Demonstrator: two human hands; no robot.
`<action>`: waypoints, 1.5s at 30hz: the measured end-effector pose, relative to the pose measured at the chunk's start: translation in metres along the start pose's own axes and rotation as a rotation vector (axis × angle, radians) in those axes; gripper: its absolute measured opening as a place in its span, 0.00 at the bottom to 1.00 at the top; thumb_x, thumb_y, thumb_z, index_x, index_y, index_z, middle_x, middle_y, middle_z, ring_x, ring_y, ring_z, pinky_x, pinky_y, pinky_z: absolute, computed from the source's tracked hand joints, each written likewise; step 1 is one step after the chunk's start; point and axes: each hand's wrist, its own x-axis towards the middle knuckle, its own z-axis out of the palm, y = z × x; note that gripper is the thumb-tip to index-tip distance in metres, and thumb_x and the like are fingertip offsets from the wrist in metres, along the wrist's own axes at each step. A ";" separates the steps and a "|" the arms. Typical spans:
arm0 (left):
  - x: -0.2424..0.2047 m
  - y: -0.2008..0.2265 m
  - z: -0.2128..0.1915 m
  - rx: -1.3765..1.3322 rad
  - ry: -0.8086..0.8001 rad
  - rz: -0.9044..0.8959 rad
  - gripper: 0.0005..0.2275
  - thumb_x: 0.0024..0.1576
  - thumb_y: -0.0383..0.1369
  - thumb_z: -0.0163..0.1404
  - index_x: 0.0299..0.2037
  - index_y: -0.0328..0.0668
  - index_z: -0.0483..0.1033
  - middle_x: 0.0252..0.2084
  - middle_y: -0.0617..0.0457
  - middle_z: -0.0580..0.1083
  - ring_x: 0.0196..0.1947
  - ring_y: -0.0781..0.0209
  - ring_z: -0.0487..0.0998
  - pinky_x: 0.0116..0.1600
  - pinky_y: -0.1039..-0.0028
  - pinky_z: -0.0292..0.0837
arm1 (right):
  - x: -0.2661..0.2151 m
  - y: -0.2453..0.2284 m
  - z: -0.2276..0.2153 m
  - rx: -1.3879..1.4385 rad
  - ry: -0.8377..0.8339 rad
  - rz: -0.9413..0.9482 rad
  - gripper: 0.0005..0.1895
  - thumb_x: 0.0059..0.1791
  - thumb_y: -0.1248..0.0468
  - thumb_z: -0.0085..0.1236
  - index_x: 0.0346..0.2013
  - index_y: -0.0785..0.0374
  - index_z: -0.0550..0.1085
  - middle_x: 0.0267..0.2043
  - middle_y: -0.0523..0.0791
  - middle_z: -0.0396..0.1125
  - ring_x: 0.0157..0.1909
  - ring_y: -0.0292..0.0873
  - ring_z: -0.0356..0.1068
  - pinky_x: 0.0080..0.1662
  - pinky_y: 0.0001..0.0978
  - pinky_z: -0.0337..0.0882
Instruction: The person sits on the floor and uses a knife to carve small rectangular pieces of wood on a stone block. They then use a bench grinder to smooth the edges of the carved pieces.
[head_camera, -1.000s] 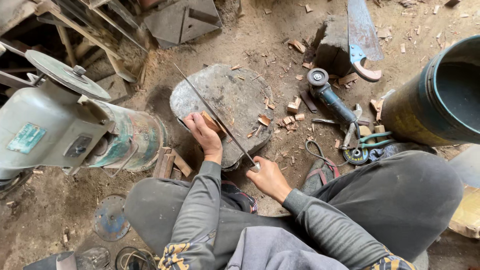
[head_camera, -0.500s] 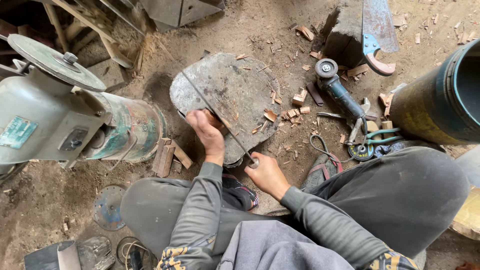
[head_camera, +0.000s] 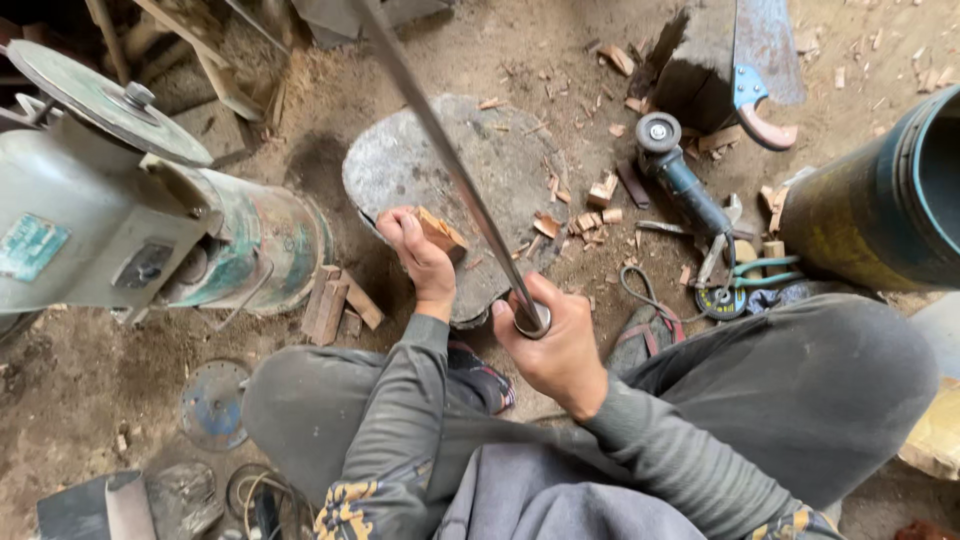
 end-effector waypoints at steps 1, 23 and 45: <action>0.004 -0.003 0.002 -0.002 -0.004 0.016 0.11 0.70 0.40 0.32 0.47 0.38 0.58 0.46 0.50 0.60 0.48 0.59 0.61 0.62 0.69 0.58 | 0.006 0.011 0.008 -0.051 -0.047 0.005 0.12 0.45 0.62 0.61 0.27 0.69 0.71 0.19 0.50 0.63 0.22 0.41 0.63 0.29 0.35 0.66; 0.011 -0.004 0.006 0.096 0.003 0.024 0.14 0.69 0.42 0.33 0.46 0.38 0.59 0.46 0.50 0.61 0.48 0.58 0.62 0.61 0.67 0.58 | 0.012 0.063 0.030 -0.152 -0.023 -0.215 0.07 0.42 0.65 0.60 0.29 0.65 0.72 0.23 0.49 0.67 0.23 0.43 0.70 0.30 0.32 0.68; 0.031 -0.012 0.017 -0.121 0.030 -0.041 0.12 0.69 0.42 0.35 0.45 0.41 0.60 0.42 0.50 0.60 0.42 0.58 0.62 0.52 0.67 0.61 | 0.028 0.113 0.043 0.001 -0.185 0.026 0.07 0.42 0.65 0.62 0.31 0.67 0.78 0.22 0.44 0.70 0.25 0.38 0.70 0.32 0.28 0.69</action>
